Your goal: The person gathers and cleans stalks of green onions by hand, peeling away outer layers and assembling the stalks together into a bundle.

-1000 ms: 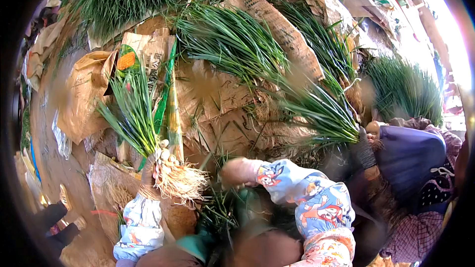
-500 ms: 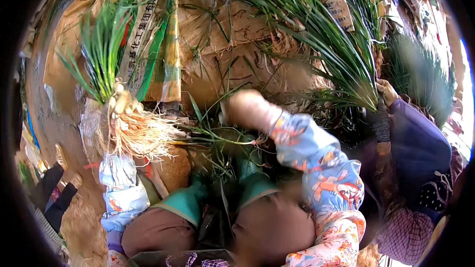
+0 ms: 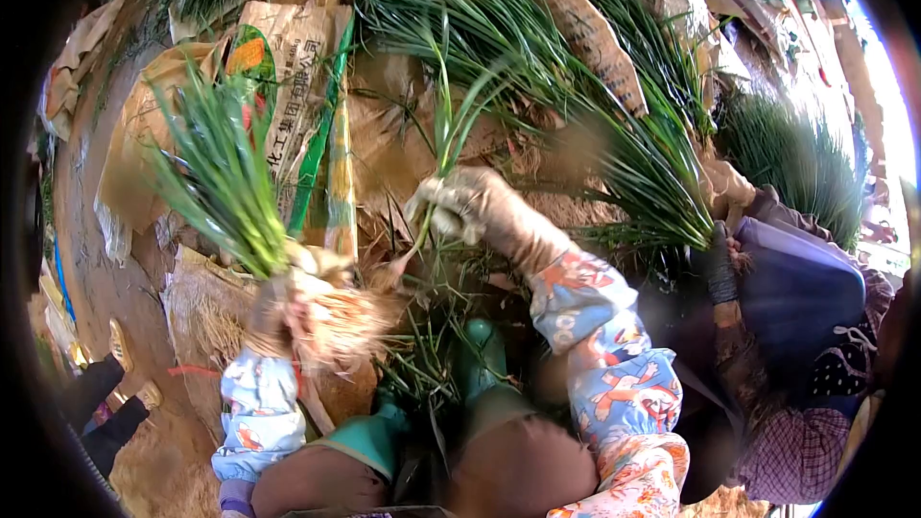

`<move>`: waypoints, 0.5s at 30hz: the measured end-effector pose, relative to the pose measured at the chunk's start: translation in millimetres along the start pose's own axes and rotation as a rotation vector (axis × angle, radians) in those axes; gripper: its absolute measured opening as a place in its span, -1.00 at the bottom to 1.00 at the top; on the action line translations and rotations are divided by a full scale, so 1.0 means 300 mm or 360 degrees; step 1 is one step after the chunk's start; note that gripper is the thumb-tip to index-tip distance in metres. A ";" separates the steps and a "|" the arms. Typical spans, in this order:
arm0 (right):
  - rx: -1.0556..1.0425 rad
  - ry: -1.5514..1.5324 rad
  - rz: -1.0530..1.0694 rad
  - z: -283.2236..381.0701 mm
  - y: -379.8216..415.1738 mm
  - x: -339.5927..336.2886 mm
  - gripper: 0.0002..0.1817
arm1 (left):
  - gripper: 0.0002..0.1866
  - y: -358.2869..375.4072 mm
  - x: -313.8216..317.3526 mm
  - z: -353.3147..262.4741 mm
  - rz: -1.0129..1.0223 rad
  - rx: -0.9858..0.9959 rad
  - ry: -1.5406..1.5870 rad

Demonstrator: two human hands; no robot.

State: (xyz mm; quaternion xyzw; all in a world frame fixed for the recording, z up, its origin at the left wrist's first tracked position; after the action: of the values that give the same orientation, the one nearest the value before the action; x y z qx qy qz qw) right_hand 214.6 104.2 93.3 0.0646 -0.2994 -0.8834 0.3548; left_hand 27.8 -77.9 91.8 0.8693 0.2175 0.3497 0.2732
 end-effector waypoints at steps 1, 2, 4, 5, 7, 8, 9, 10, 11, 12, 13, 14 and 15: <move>0.0044 0.0014 0.0069 -0.013 -0.003 0.033 -0.67 | -0.69 0.004 0.034 0.022 -0.0141 -0.0175 -0.0179; 0.0068 -0.0086 0.0287 -0.014 0.003 0.071 -0.67 | -0.67 -0.009 0.019 0.097 -0.0084 -0.0291 -0.0242; 0.0185 -0.0266 0.0255 -0.107 -0.022 0.124 -0.70 | -0.66 -0.012 0.073 0.164 0.0032 -0.0359 -0.0239; 0.0188 -0.0242 0.0226 -0.129 -0.023 0.139 -0.70 | -0.65 -0.015 0.074 0.201 0.0091 -0.0457 -0.0284; -0.0037 0.0332 -0.0055 -0.159 -0.023 0.147 -0.76 | -0.67 -0.016 0.077 0.248 0.0001 -0.0491 -0.0077; -0.0051 0.0584 -0.0213 -0.182 -0.028 0.149 -0.79 | -0.65 -0.021 0.059 0.255 0.0034 -0.0670 -0.0177; -0.1232 0.1430 -0.0426 -0.260 -0.054 0.144 -0.84 | -0.65 -0.032 0.049 0.269 0.0035 -0.0670 -0.0175; -0.1170 0.1564 -0.0539 -0.233 -0.034 0.149 -0.86 | -0.67 -0.047 0.040 0.283 0.0043 -0.0550 -0.0146; -0.1107 0.1694 -0.0658 -0.189 -0.011 0.154 -0.88 | -0.69 -0.055 0.038 0.287 0.0055 -0.0427 -0.0122; -0.0557 0.2232 -0.0573 -0.179 -0.039 0.129 -0.90 | -0.70 -0.037 0.060 0.265 0.0111 -0.0388 0.0054; -0.0574 0.2154 -0.0754 -0.249 -0.075 0.037 -0.92 | -0.70 -0.015 0.083 0.235 0.0169 -0.0347 0.0228; -0.0455 0.2338 -0.0408 -0.340 -0.128 -0.073 -0.93 | -0.71 -0.001 0.085 0.225 0.0154 -0.0383 0.0302; -0.0736 0.2233 -0.0630 -0.484 -0.165 -0.181 -0.86 | -0.72 0.005 0.078 0.214 0.0140 -0.0410 0.0366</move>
State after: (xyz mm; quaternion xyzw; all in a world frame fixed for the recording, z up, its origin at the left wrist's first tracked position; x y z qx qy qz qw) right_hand 273.0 98.3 -58.3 0.5869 0.2057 -0.7227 0.3015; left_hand 90.3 -86.3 65.1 0.7900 0.1625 0.4834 0.3402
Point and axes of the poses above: each hand's wrist, its own y-axis away from the middle knuckle, its own x-axis out of the palm, z = x × y, the point moved 3 cm from there along -y, towards the middle knuckle, and after that the axes turned 12 degrees about -z, right-handed, at the moved point
